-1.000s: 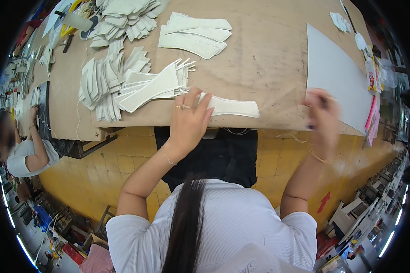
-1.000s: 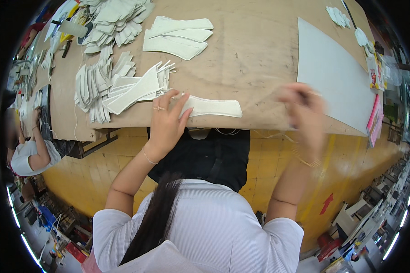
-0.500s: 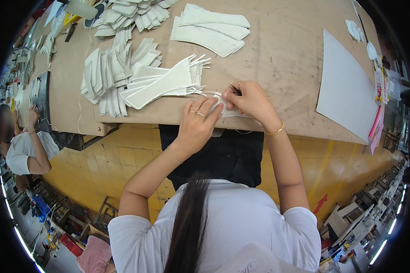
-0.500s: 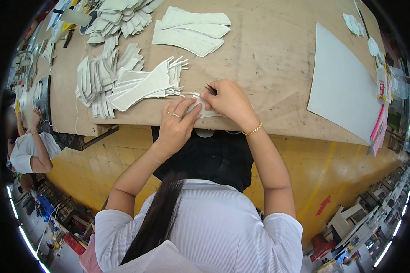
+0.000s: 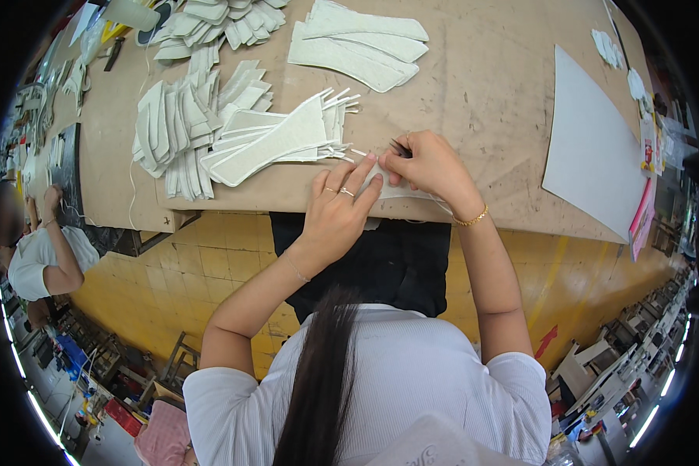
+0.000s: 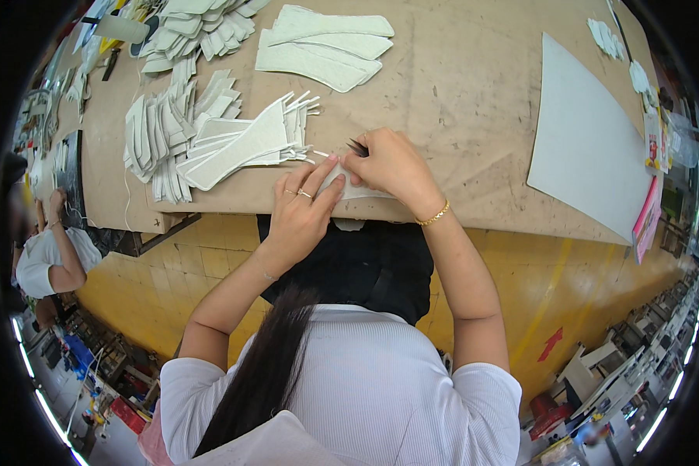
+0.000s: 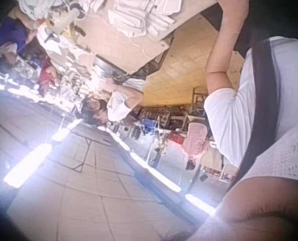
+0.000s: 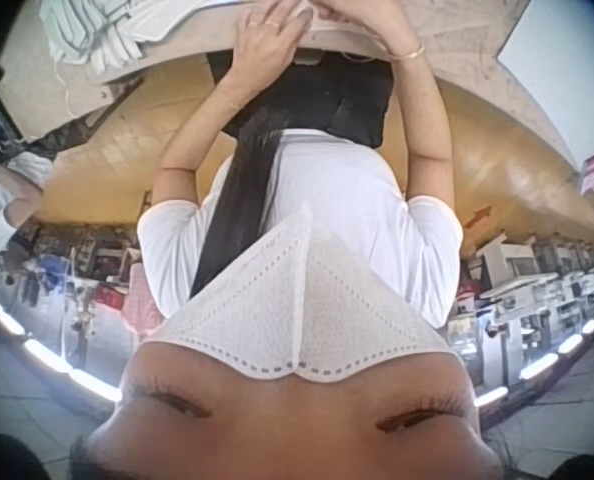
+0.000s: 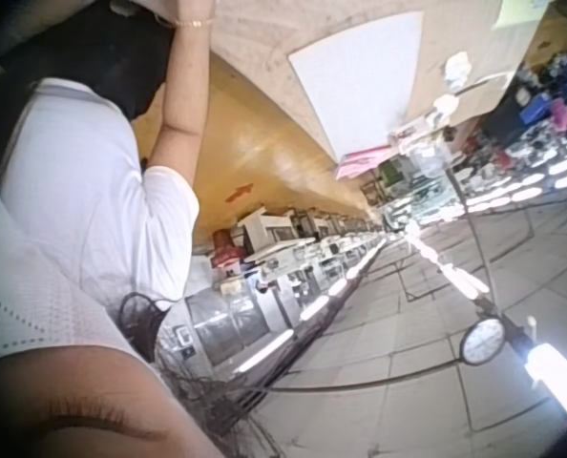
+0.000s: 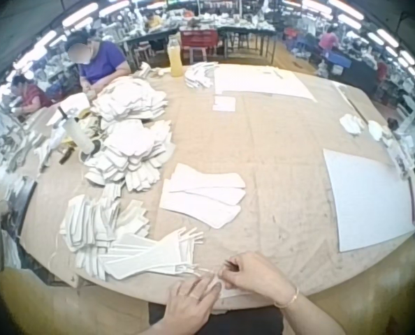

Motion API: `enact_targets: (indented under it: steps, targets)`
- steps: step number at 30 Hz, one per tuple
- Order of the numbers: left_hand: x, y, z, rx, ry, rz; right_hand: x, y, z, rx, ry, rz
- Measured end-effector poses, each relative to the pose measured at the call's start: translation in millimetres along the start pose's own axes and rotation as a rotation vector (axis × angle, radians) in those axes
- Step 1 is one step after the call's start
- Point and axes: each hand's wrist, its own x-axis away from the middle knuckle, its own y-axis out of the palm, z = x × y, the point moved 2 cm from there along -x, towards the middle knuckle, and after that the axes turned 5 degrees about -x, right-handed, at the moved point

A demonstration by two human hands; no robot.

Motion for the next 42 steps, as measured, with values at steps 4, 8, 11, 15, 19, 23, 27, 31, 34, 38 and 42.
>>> enact_targets:
  steps: [4,8,11,15,19,23,27,31,34,38,42]
  targets:
    - [-3.2,-5.8,2.2,-0.073,0.024,-0.106,9.9,-8.1,3.7,0.02,-0.024,0.01]
    - [-6.0,-5.5,2.4,-0.014,-0.012,-0.062,37.0,-27.7,17.8,-0.03,-0.002,0.058]
    - [-11.9,-10.4,6.9,0.025,-0.092,-0.066,50.4,-27.9,22.0,-0.045,0.024,0.132]
    - [-13.7,-7.3,9.4,-0.023,-0.085,-0.065,50.6,-24.0,38.7,-0.014,0.007,0.169]
    - [-12.7,-4.4,11.1,-0.064,-0.071,-0.063,48.0,-22.1,44.1,0.049,-0.012,0.199]
    - [-10.2,1.1,10.2,-0.138,-0.033,-0.06,45.0,-24.5,39.4,0.048,-0.018,0.18]
    - [-8.5,2.6,12.0,-0.183,-0.019,-0.078,45.0,-26.6,29.1,0.017,0.044,0.154]
    - [-9.1,-0.1,16.0,-0.166,-0.026,-0.102,43.1,-28.2,26.7,0.045,0.063,0.127]
    - [-10.5,-0.7,18.8,-0.185,-0.017,-0.132,40.1,-29.3,28.0,0.064,0.061,0.107]
    - [-12.6,0.5,23.2,-0.268,0.012,-0.124,38.0,-29.9,25.9,0.103,0.07,0.101]
    - [-16.5,-0.5,29.7,-0.297,0.001,-0.154,33.7,-30.1,30.2,0.121,0.065,0.066]
